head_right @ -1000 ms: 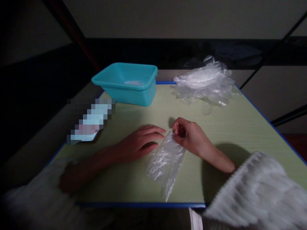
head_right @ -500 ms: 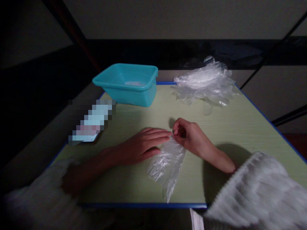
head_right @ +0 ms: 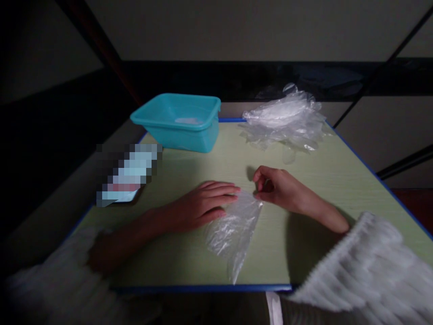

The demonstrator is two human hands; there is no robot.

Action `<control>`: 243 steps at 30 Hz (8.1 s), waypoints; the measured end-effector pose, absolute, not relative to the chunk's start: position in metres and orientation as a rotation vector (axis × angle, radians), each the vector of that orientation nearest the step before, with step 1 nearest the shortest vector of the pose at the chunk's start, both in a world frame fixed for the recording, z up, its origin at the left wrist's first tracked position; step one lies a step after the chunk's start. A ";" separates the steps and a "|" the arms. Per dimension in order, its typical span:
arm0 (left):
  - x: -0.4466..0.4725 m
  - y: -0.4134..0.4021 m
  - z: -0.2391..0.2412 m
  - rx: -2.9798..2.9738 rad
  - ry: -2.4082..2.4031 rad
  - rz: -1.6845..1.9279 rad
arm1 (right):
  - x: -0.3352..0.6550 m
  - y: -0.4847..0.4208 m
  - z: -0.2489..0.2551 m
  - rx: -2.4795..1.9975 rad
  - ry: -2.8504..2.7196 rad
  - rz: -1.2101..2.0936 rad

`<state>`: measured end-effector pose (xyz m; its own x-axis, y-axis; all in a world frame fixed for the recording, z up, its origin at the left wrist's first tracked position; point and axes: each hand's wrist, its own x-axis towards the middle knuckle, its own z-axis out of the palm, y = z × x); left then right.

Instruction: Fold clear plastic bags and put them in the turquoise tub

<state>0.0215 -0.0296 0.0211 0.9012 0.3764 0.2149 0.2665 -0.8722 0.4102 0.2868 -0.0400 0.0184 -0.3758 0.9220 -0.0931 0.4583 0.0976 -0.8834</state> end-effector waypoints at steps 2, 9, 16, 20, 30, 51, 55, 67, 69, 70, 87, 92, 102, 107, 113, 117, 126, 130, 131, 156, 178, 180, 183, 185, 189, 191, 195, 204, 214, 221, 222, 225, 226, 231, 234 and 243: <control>0.021 -0.030 0.021 2.682 0.469 0.410 | 0.293 -0.039 0.021 -1.366 -1.894 1.243; 0.021 -0.030 0.022 2.664 0.464 0.417 | 0.278 -0.054 0.059 -1.352 -2.043 0.795; 0.021 -0.029 0.020 2.695 0.481 0.431 | 0.252 -0.065 0.055 -1.164 -2.133 1.235; 0.022 -0.029 0.019 2.698 0.486 0.434 | 0.260 -0.059 0.051 -1.160 -2.187 1.372; 0.023 -0.028 0.018 2.678 0.478 0.424 | 0.248 -0.074 0.056 -0.966 -2.377 1.313; 0.021 -0.025 0.020 2.612 0.466 0.448 | 0.223 -0.107 0.061 -0.570 -2.357 1.627; 0.021 -0.028 0.021 2.523 0.494 0.576 | 0.238 -0.086 0.068 -0.934 -2.009 1.499; 0.036 -0.055 0.020 2.772 0.564 0.458 | 0.269 -0.049 0.049 -1.231 -1.754 1.591; 0.035 -0.054 0.018 2.797 0.552 0.420 | 0.271 -0.048 0.048 -1.255 -1.755 1.633; 0.035 -0.054 0.018 2.807 0.543 0.401 | 0.272 -0.048 0.048 -1.271 -1.756 1.650; 0.026 -0.039 0.018 2.419 0.863 0.775 | 0.265 -0.057 0.053 -0.880 -2.446 0.773; 0.018 -0.019 0.019 2.169 1.036 1.112 | 0.259 -0.061 0.034 -0.698 -2.876 0.502; 0.018 -0.018 0.020 2.166 1.051 1.191 | 0.256 -0.052 0.013 -1.245 -2.692 0.142; 0.021 -0.024 0.020 2.322 1.015 1.100 | 0.253 -0.053 0.016 -1.323 -2.603 0.091; 0.027 -0.034 0.017 2.423 1.004 0.944 | 0.246 -0.061 0.017 -1.139 -2.662 0.114; 0.030 -0.040 0.019 2.555 0.871 0.739 | 0.244 -0.060 0.010 -1.121 -2.709 0.145; 0.031 -0.047 0.015 2.878 0.618 0.322 | 0.242 -0.059 0.012 -1.115 -2.698 0.187; 0.029 -0.049 0.014 2.914 0.687 0.275 | 0.242 -0.060 0.010 -1.163 -2.669 0.183; 0.029 -0.049 0.014 2.917 0.691 0.277 | 0.242 -0.060 0.010 -1.175 -2.666 0.181; 0.026 -0.048 0.011 2.883 0.684 0.305 | 0.285 -0.030 0.015 -1.342 -2.483 0.336; -0.003 -0.016 0.035 3.039 0.638 0.555 | 0.286 -0.036 0.037 -1.287 -2.208 0.558; -0.003 -0.017 0.034 3.039 0.696 0.590 | 0.284 -0.039 0.040 -1.210 -2.276 0.458; 0.004 -0.025 0.030 3.010 0.711 0.613 | 0.282 -0.042 0.044 -1.095 -2.362 0.400; 0.011 -0.033 0.028 2.985 0.688 0.562 | 0.281 -0.043 0.045 -1.143 -2.338 0.426; 0.018 -0.044 0.024 2.944 0.692 0.396 | 0.280 -0.045 0.046 -1.382 -2.222 0.548; 0.017 -0.042 0.022 2.934 0.717 0.347 | 0.279 -0.047 0.048 -1.432 -2.192 0.653; 0.011 -0.030 0.017 2.906 0.821 0.323 | 0.272 -0.054 0.052 -1.362 -2.125 0.955; 0.015 -0.032 0.016 2.749 1.074 0.434 | 0.263 -0.067 0.053 -0.946 -2.396 0.892; 0.023 -0.042 0.015 2.721 1.117 0.350 | 0.274 -0.061 0.054 -0.626 -2.668 0.055; 0.025 -0.042 0.013 2.736 1.149 0.356 | 0.270 -0.059 0.051 -0.574 -2.725 -0.149; 0.025 -0.042 0.013 2.738 1.150 0.355 | 0.270 -0.058 0.051 -0.571 -2.727 -0.170; 0.025 -0.043 0.013 2.739 1.162 0.331 | 0.269 -0.057 0.051 -0.578 -2.747 -0.223; 0.025 -0.043 0.013 2.743 1.163 0.325 | 0.269 -0.057 0.050 -0.573 -2.760 -0.246; 0.025 -0.044 0.013 2.773 1.169 0.305 | 0.266 -0.060 0.048 -0.534 -2.796 -0.393; 0.025 -0.045 0.013 2.785 1.181 0.295 | 0.263 -0.063 0.048 -0.540 -2.819 -0.443; 0.024 -0.040 0.012 2.808 1.117 0.307 | 0.256 -0.070 0.054 -0.472 -2.841 -0.500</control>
<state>0.0235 -0.0401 0.0116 0.7098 0.6886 0.1485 0.6677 -0.7248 0.1697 0.2558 -0.0699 0.0544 -0.9248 0.2728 0.2651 0.3470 0.8908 0.2936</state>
